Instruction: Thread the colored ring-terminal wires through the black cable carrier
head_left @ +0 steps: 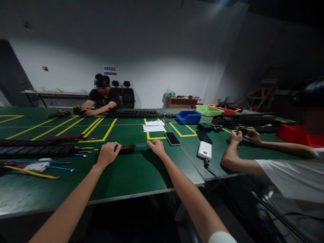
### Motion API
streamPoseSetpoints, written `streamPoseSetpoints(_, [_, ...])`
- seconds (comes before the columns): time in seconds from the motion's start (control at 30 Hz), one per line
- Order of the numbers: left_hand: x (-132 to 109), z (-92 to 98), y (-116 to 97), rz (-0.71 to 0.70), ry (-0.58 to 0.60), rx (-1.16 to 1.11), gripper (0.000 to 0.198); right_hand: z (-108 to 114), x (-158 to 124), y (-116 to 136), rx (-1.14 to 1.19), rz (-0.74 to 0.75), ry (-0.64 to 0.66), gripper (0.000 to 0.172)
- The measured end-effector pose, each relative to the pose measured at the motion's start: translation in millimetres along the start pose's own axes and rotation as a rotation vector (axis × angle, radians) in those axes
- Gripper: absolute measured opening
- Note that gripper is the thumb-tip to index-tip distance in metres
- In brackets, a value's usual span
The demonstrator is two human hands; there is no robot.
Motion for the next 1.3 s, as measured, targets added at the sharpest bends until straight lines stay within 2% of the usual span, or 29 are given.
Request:
streamPoseSetpoints(0.2, [1.0,0.4,-1.4,0.001,0.006,-0.003,0.044,-0.5,-0.1,-0.4,-0.035,-0.017,0.040,0.054])
streamPoseSetpoints(0.43, [-0.7,1.3,-3.0,-0.003,0.003,-0.003,0.045,-2.4,-5.7,4.2,-0.117,-0.035,0.086,0.047])
streamPoseSetpoints(0.57, [-2.2,1.2,-3.7,-0.010,0.002,0.011,0.044,-0.4,-9.7,7.4,-0.145,-0.013,0.090,0.051])
streamPoseSetpoints(0.77, [-2.3,1.8,-10.2,-0.039,-0.002,0.035,0.043,6.9,-10.9,11.4,-0.136,0.033,0.047,0.058])
streamPoseSetpoints(0.87, [-1.1,1.1,-13.4,-0.057,-0.009,0.049,0.041,6.1,-8.6,13.1,-0.136,0.056,0.036,0.055])
streamPoseSetpoints(1.03, [0.2,-0.2,-11.8,-0.060,-0.021,0.055,0.039,2.0,-6.1,10.3,-0.151,0.072,0.029,0.050])
streamPoseSetpoints(1.3, [-2.8,-2.1,-8.3,-0.064,-0.024,0.053,0.036,4.6,-9.6,9.2,-0.150,0.106,0.019,0.058])
Point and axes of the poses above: each hand's wrist, its own x-axis towards the middle knuckle, its own z-axis out of the back of the hand, y = z × x, the point moved 10 cm from there along x, towards the middle knuckle, and after that the axes turned 9 degrees about y, right-handed, at the moved point
